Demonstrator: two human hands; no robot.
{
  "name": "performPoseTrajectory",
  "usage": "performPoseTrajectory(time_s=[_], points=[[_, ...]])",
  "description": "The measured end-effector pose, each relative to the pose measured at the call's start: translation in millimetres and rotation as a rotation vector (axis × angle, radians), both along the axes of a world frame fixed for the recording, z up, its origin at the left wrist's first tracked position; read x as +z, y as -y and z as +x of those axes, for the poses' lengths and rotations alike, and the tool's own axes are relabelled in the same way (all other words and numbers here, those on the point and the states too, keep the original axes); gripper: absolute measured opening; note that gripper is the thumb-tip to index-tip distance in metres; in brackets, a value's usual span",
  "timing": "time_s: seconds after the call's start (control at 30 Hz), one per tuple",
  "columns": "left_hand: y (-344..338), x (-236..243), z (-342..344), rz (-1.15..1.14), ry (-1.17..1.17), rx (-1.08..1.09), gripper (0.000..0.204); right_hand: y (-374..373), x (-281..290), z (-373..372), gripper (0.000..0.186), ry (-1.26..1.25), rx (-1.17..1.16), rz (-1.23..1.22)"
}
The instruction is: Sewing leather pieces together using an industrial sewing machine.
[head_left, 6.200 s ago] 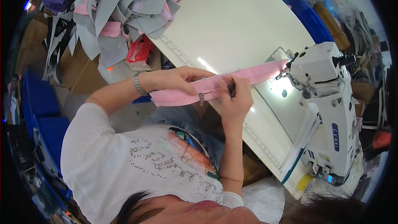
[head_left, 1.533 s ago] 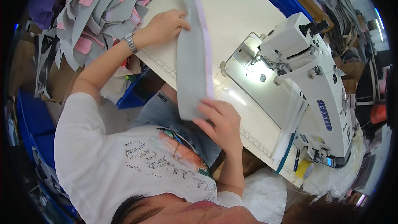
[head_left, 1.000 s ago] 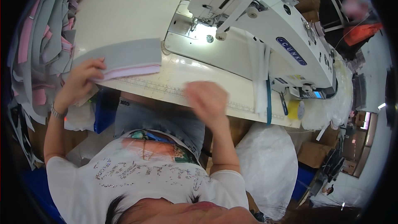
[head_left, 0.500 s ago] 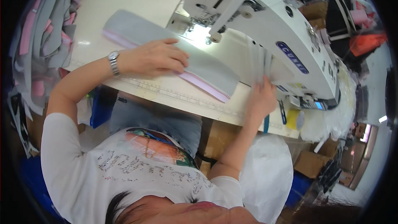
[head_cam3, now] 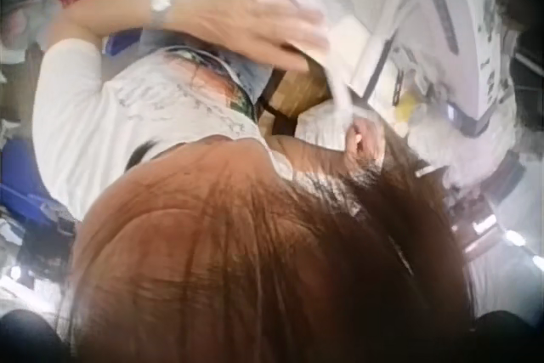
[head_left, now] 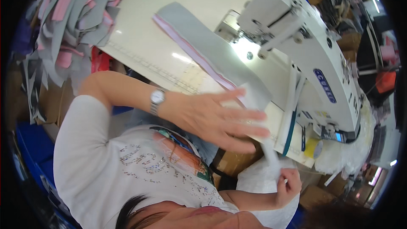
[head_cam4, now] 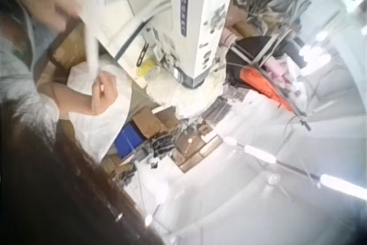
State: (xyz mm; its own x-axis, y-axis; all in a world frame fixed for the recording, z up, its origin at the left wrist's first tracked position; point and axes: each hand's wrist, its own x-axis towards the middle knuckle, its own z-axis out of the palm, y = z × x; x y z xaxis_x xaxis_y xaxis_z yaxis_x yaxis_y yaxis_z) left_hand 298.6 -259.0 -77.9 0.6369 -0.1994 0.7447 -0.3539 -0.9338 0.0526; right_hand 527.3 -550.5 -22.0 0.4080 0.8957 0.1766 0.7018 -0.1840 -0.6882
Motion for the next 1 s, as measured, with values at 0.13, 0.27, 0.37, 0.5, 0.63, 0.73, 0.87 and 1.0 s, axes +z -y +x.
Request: performPoseTrajectory(time_s=[0.13, 0.27, 0.37, 0.5, 0.63, 0.73, 0.87, 1.0], points=[[11.9, -1.6, -2.9, -0.042, 0.025, -0.047, 0.030, -33.6, -9.2, -10.8, 0.024, -0.197, 0.259, 0.089], [-49.0, -17.4, -33.3, 0.104, -0.178, 0.279, 0.033, -136.0, -30.4, -39.5, 0.016, -0.035, 0.143, 0.067], [-97.4, -30.3, -50.0, 0.133, -0.193, 0.377, 0.034, -197.5, -54.0, -57.7, 0.013, 0.062, 0.160, 0.120], [-130.5, -47.6, -61.0, 0.034, -0.327, 0.444, 0.030, -240.7, -79.0, -68.4, 0.014, 0.052, 0.170, 0.109], [-134.4, -56.0, -61.4, 0.026, -0.324, 0.507, 0.029, -252.4, -96.0, -74.5, 0.013, 0.164, 0.164, 0.042], [-119.0, -45.5, -42.5, -0.135, -0.324, 0.302, 0.030, -250.2, -98.6, -74.2, 0.014, 0.176, 0.136, 0.029], [-107.6, -63.5, -18.2, -0.232, -0.493, 0.147, 0.031, -249.2, -91.8, -74.4, 0.017, 0.083, 0.112, -0.025], [-130.6, -61.4, -49.8, -0.234, -0.444, 0.225, 0.023, -227.1, -87.7, -57.1, 0.019, 0.309, 0.149, 0.041]])
